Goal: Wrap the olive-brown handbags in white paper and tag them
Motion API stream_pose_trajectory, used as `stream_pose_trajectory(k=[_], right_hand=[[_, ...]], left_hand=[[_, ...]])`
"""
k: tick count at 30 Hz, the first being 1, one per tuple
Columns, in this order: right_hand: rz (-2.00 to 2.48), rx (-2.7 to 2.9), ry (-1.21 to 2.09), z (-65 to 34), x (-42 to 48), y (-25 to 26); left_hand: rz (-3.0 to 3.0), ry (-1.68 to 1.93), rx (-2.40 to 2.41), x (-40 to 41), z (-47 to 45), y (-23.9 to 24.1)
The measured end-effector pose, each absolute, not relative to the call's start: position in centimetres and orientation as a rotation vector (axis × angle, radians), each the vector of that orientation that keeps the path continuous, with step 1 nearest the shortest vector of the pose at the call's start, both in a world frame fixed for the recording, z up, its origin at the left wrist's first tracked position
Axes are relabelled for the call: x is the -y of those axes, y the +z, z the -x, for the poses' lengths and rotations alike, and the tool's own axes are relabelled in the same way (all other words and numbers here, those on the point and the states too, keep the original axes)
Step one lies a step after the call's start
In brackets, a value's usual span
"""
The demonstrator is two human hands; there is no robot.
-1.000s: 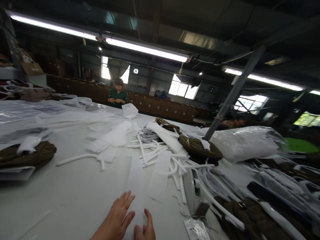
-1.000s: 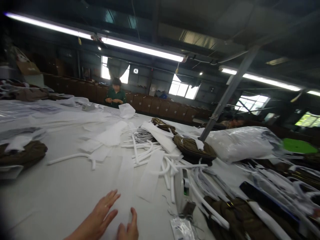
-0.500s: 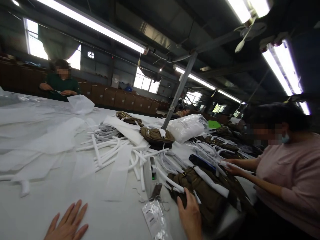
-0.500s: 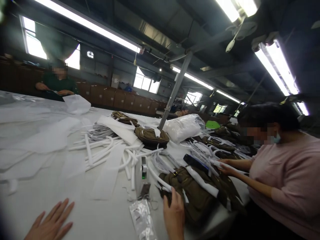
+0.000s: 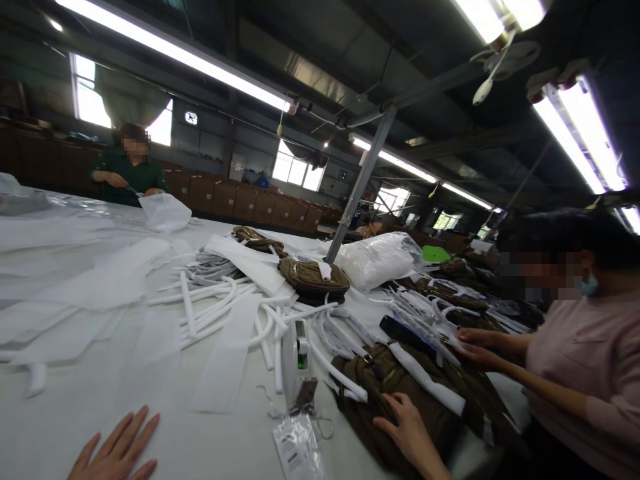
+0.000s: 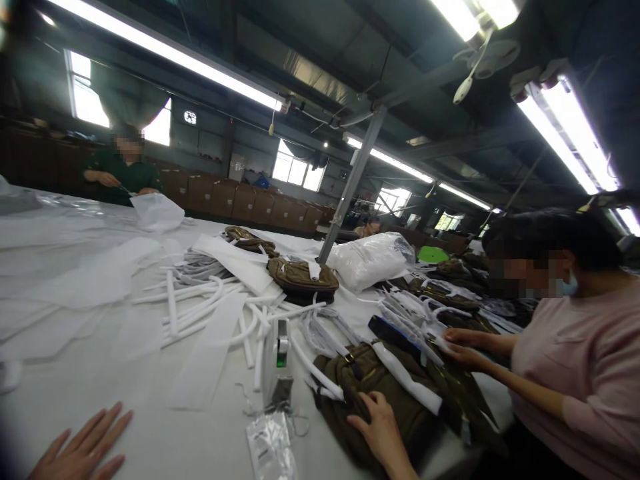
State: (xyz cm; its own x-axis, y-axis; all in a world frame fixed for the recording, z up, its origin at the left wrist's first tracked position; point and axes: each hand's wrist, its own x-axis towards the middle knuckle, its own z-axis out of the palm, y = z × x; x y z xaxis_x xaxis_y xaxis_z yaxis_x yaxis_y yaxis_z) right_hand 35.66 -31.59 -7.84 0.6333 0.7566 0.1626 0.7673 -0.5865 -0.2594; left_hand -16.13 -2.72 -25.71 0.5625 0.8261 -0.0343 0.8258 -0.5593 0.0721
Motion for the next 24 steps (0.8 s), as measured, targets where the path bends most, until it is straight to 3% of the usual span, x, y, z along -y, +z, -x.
stream_pose_trajectory(k=[10, 17, 24], right_hand=[[2.333, 1.04, 0.132, -38.0, 30.9, -6.2], [2.278, 0.746, -0.245, -40.9, 30.4, 0.9], [2.334, 0.52, -0.561, -43.5, 31.5, 6.7]], left_hand=[[-2.733, 0.108, -1.409, 2.9, 16.3, -26.0], [-2.604, 0.071, -1.371, 1.9, 16.5, -26.8], [-2.575, 0.323, -1.385, 3.0, 16.2, -25.4]])
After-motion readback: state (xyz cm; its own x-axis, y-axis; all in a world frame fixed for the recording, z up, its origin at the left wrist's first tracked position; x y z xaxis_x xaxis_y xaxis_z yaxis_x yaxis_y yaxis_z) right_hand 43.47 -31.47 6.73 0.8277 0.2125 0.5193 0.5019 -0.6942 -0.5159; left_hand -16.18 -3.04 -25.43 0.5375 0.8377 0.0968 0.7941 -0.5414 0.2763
